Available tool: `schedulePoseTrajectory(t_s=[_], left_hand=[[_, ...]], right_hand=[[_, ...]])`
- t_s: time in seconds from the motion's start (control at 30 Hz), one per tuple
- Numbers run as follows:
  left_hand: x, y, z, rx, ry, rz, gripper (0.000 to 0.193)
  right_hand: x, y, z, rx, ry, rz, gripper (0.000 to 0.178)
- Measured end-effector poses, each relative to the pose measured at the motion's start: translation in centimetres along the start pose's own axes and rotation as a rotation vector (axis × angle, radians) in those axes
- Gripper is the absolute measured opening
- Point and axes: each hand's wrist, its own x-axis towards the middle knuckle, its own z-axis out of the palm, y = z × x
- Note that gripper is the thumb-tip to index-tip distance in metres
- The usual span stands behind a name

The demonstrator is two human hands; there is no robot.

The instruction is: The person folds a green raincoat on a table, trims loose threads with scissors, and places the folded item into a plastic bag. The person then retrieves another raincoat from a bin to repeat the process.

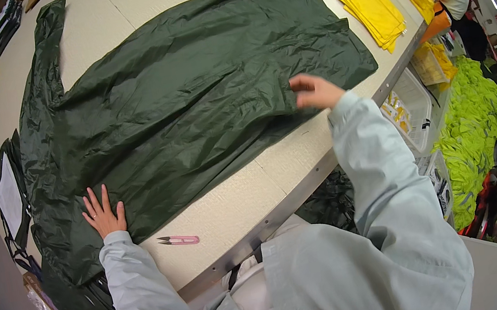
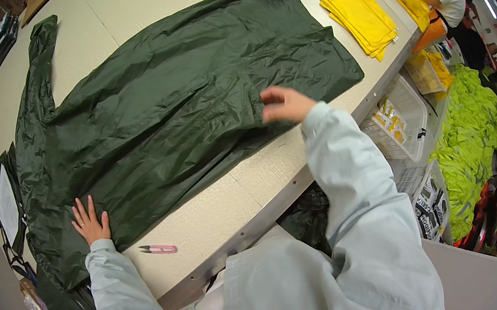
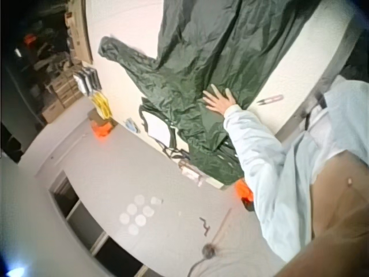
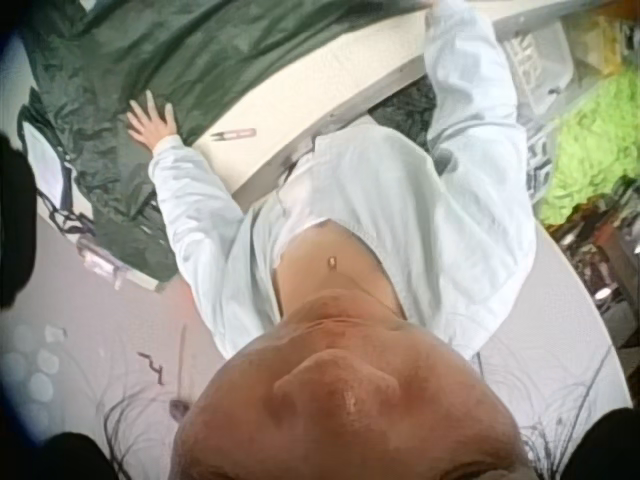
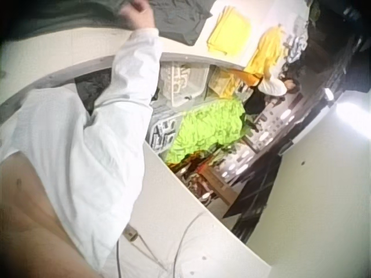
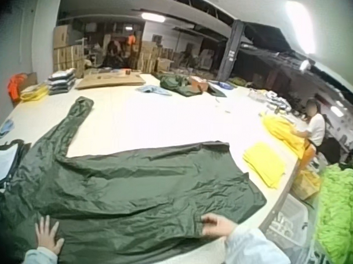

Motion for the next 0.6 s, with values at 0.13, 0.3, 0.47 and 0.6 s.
schedulePoseTrajectory(t_s=[0.13,0.3,0.47,0.6], left_hand=[[0.1,-0.1,0.6,-0.01,-0.007,-0.007,0.056],[1.1,0.6,-0.3,-0.015,-0.023,-0.057,0.056],[2.8,0.5,-4.5,-0.041,-0.008,-0.105,0.052],[4.8,-1.0,-2.5,-0.189,0.167,-0.334,0.052]], right_hand=[[-0.9,2.3,0.9,-0.486,0.048,-0.243,0.022],[-0.1,2.4,0.7,-0.959,-0.015,-0.221,0.017],[2.0,-1.0,1.9,-0.039,0.476,-0.285,0.026],[3.8,-4.7,5.9,-0.589,0.52,-0.108,0.048]])
